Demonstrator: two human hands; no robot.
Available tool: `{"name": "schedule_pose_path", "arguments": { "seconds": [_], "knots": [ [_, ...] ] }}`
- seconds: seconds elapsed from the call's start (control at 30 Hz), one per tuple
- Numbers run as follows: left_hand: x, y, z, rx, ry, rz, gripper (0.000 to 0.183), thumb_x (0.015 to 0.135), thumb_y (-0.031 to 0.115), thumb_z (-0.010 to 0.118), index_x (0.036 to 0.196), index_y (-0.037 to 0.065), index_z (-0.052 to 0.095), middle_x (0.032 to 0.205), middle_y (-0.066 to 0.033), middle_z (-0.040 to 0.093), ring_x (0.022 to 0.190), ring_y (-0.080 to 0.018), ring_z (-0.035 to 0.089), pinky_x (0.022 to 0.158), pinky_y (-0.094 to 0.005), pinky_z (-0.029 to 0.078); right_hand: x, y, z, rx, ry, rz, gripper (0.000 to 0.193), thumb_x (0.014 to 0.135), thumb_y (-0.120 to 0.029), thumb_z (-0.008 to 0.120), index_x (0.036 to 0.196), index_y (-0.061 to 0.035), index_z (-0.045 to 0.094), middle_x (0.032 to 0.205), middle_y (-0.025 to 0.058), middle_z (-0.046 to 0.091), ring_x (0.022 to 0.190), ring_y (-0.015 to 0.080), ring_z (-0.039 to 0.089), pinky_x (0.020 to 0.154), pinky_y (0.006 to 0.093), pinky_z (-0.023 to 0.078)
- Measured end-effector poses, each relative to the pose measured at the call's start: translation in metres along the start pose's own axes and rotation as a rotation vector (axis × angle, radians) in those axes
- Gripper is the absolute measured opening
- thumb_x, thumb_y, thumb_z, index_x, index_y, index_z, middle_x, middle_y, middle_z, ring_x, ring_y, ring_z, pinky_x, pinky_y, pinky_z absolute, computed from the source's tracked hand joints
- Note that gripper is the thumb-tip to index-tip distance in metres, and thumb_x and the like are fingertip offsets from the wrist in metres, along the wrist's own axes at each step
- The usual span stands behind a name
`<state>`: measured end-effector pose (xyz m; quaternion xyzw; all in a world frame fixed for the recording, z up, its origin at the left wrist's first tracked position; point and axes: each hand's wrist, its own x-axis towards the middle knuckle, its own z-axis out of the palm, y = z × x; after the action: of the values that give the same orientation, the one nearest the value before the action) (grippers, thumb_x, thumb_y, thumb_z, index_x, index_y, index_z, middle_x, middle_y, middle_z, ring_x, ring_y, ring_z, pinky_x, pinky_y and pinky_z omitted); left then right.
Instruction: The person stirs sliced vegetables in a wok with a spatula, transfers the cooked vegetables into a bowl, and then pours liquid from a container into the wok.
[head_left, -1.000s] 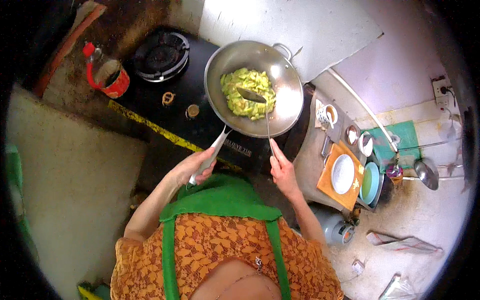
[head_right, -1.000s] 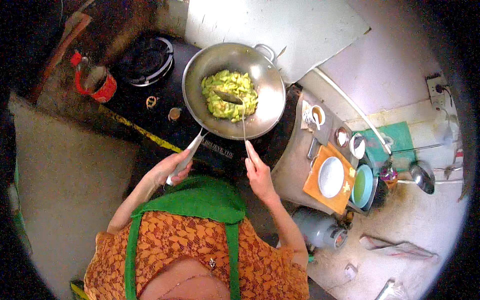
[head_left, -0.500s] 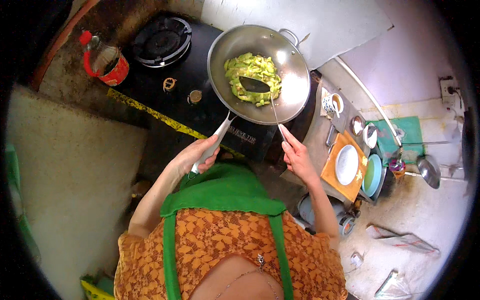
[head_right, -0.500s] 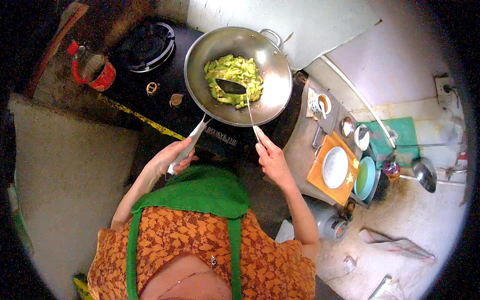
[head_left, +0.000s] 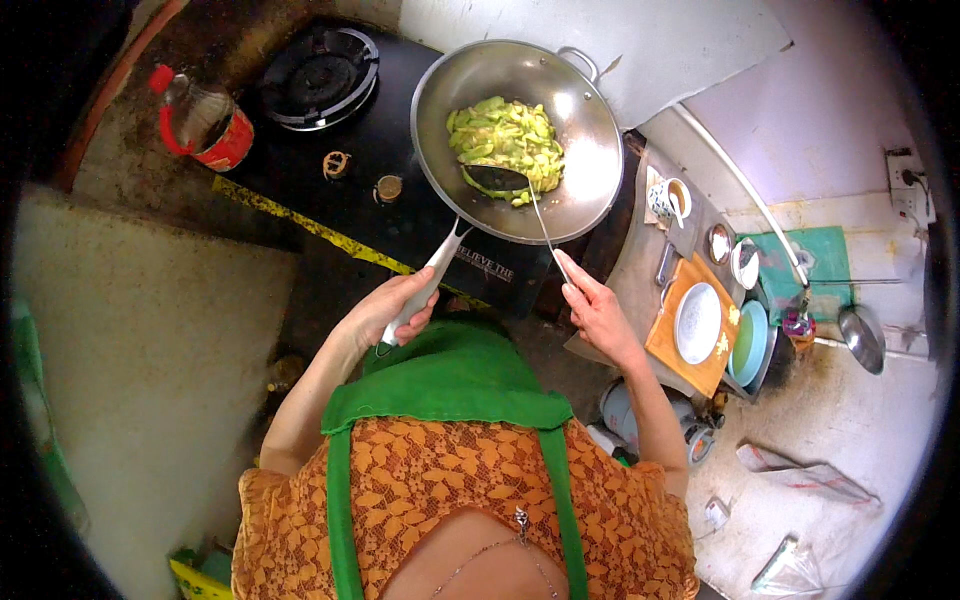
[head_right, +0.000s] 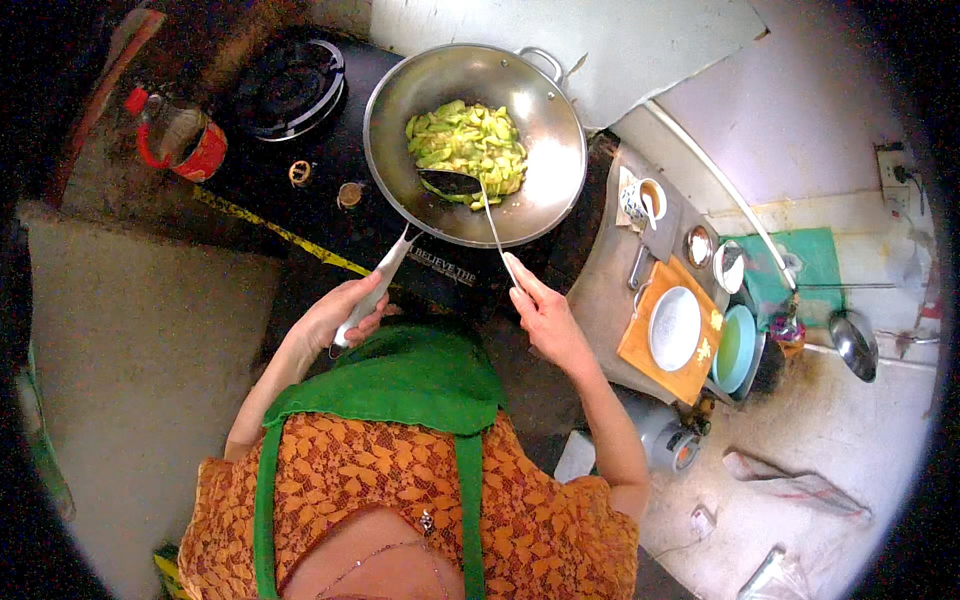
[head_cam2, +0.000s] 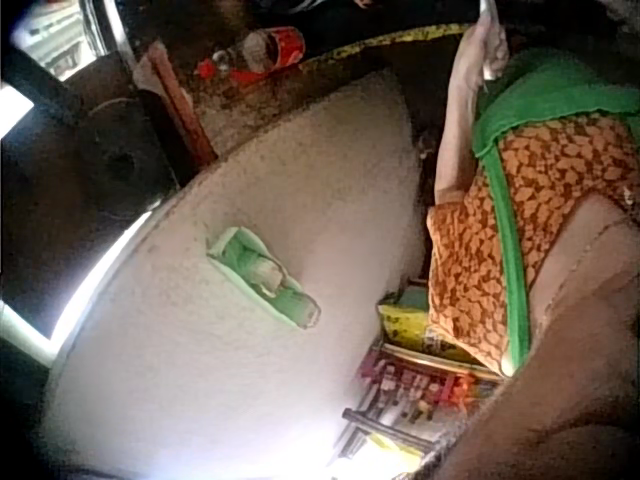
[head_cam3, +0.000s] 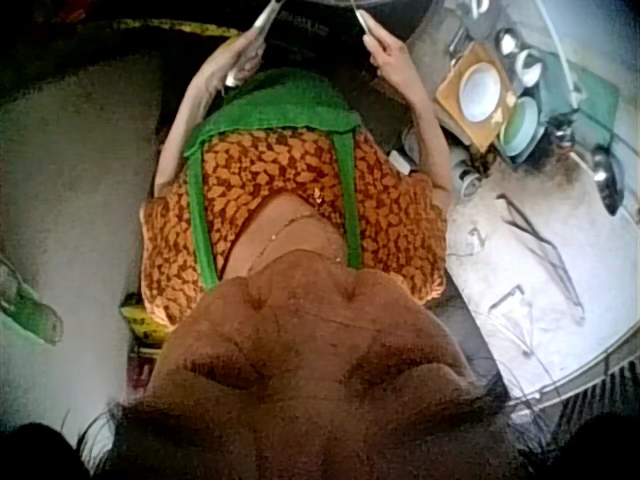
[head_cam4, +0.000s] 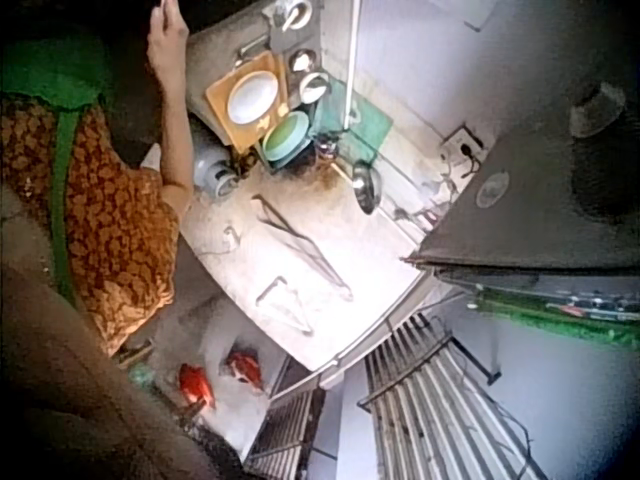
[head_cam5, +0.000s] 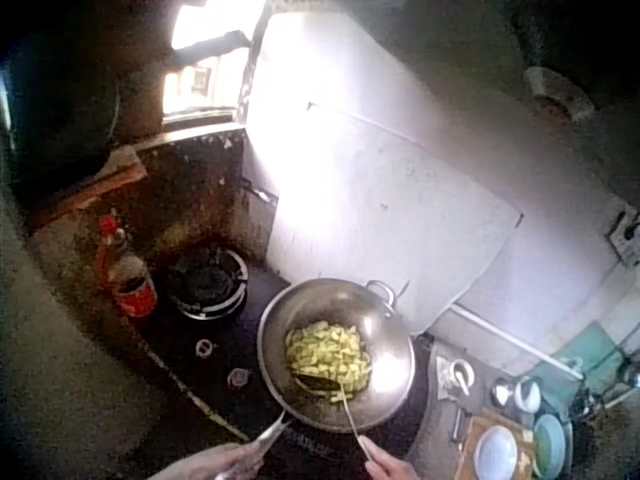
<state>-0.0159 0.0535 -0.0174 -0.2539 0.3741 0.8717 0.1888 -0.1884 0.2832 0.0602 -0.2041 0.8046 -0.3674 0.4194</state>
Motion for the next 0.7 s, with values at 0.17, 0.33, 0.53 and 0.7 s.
{"name": "schedule_pose_path", "arguments": {
  "seconds": [0.17, 0.33, 0.53, 0.7],
  "knots": [
    [0.002, -0.002, -0.003, 0.011, -0.007, -0.003, 0.046, 0.09, 0.052, 0.039, 0.075, 0.009, 0.045, 0.047, 0.0008, 0.04, 0.031, -0.0066, 0.033, 0.029, -0.0206, 0.027, 0.0, -0.004, -0.004, 0.042, -0.019, 0.054, 0.046, 0.093, -0.021, 0.043, 0.138, -0.0272, 0.031, 0.061, -0.0079, 0.025, 0.049, 0.002, 0.028, 0.042, 0.0162, 0.029],
    [0.001, 0.0, 0.0, 0.021, 0.003, -0.003, 0.046, 0.09, 0.052, 0.039, 0.075, 0.009, 0.045, 0.047, 0.001, 0.04, 0.031, -0.007, 0.033, 0.028, -0.0214, 0.027, -0.006, 0.002, -0.008, -0.156, 0.072, -0.127, 0.045, 0.092, -0.019, 0.044, 0.136, -0.0242, 0.034, 0.063, -0.0061, 0.034, 0.052, 0.0033, 0.03, 0.046, 0.019, 0.031],
    [0.001, 0.002, -0.002, 0.013, -0.033, -0.015, 0.045, 0.089, 0.052, 0.04, 0.075, 0.009, 0.044, 0.047, 0.001, 0.04, 0.033, -0.0082, 0.035, 0.031, -0.0226, 0.029, -0.01, -0.005, -0.011, -0.24, 0.078, -0.164, 0.044, 0.091, -0.016, 0.046, 0.134, -0.0151, 0.037, 0.105, 0.0054, 0.051, 0.07, 0.0104, 0.045, 0.07, 0.0243, 0.039],
    [0.002, -0.002, -0.006, 0.011, -0.05, -0.024, 0.045, 0.089, 0.051, 0.041, 0.076, 0.009, 0.044, 0.049, 0.0, 0.042, 0.034, -0.0088, 0.037, 0.033, -0.0242, 0.032, -0.018, 0.0, -0.011, -0.115, 0.16, -0.176, 0.045, 0.09, -0.013, 0.048, 0.133, -0.0127, 0.038, 0.108, 0.002, 0.057, 0.071, 0.0087, 0.047, 0.069, 0.0235, 0.042]
  ]
}}
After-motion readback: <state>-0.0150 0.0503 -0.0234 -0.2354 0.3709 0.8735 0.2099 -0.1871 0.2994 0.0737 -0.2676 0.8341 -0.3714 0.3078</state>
